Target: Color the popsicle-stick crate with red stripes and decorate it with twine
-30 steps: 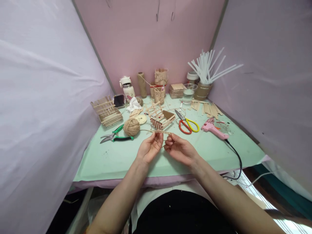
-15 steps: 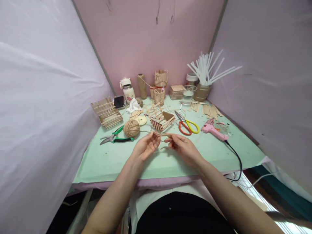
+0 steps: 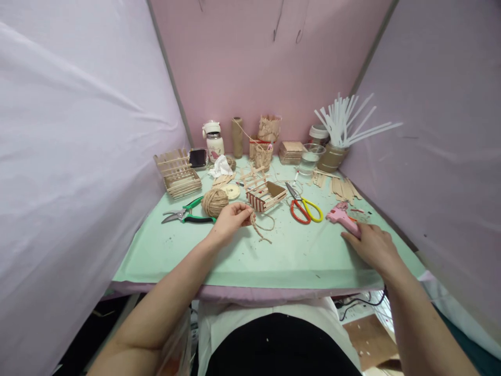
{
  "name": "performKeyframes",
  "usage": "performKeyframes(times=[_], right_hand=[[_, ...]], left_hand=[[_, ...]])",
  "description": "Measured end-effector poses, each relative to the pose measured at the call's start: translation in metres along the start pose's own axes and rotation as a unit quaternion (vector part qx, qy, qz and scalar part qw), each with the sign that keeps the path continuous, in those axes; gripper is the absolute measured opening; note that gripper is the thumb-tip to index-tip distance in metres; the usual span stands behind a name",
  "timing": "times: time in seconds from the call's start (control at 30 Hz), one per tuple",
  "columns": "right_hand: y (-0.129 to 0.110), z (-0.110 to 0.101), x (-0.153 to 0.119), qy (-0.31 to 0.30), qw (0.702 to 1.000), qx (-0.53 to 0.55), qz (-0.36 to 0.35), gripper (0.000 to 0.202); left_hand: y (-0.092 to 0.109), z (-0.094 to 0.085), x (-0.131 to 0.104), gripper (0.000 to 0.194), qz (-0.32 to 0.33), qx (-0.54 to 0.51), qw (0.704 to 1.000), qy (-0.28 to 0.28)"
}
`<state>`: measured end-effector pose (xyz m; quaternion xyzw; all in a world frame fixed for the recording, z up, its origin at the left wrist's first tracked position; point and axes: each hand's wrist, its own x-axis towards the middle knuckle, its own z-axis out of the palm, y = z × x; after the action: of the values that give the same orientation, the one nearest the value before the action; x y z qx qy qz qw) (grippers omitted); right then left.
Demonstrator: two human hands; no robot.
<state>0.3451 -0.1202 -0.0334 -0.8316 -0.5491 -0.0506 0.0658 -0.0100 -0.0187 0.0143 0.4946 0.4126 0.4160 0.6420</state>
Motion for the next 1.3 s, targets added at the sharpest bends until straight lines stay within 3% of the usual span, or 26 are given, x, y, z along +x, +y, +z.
performKeyframes(times=[0.13, 0.3, 0.37, 0.47, 0.57, 0.63, 0.73, 0.83, 1.0, 1.3], right_hand=[[0.002, 0.012, 0.011, -0.024, 1.000, -0.010, 0.019, 0.050], [-0.004, 0.010, 0.014, 0.072, 0.993, 0.059, 0.069, 0.070], [-0.010, 0.001, 0.011, 0.091, 0.990, 0.074, 0.072, 0.071], [-0.029, -0.021, 0.005, 0.133, 0.979, 0.139, 0.062, 0.058], [-0.064, -0.046, -0.007, 0.155, 0.940, 0.299, -0.056, 0.037], [-0.093, -0.060, -0.019, 0.113, 0.904, 0.396, -0.113, 0.028], [-0.130, -0.073, -0.036, -0.011, 0.860, 0.480, -0.171, 0.021], [-0.153, -0.080, -0.046, -0.060, 0.832, 0.515, -0.196, 0.018], [-0.164, -0.081, -0.047, -0.130, 0.820, 0.529, -0.176, 0.017], [-0.163, -0.073, -0.046, -0.148, 0.812, 0.552, -0.122, 0.022]], left_hand=[[0.000, 0.001, 0.001, 0.038, -0.012, -0.008, 1.000, 0.004], [0.001, -0.002, -0.002, 0.035, -0.024, 0.003, 1.000, -0.006], [0.003, -0.002, -0.003, 0.032, -0.034, 0.012, 0.999, -0.005], [0.005, 0.003, -0.007, 0.030, -0.051, -0.005, 0.998, -0.036], [0.008, 0.015, -0.016, 0.028, -0.048, -0.038, 0.996, -0.058], [0.009, 0.024, -0.025, 0.025, -0.010, -0.024, 0.998, -0.055], [0.007, 0.032, -0.039, 0.019, 0.058, 0.064, 0.994, -0.071], [0.005, 0.034, -0.048, 0.016, 0.090, 0.127, 0.984, -0.086], [0.003, 0.036, -0.049, 0.015, 0.075, 0.123, 0.986, -0.078], [0.005, 0.041, -0.051, 0.024, 0.001, 0.050, 0.996, -0.070]])
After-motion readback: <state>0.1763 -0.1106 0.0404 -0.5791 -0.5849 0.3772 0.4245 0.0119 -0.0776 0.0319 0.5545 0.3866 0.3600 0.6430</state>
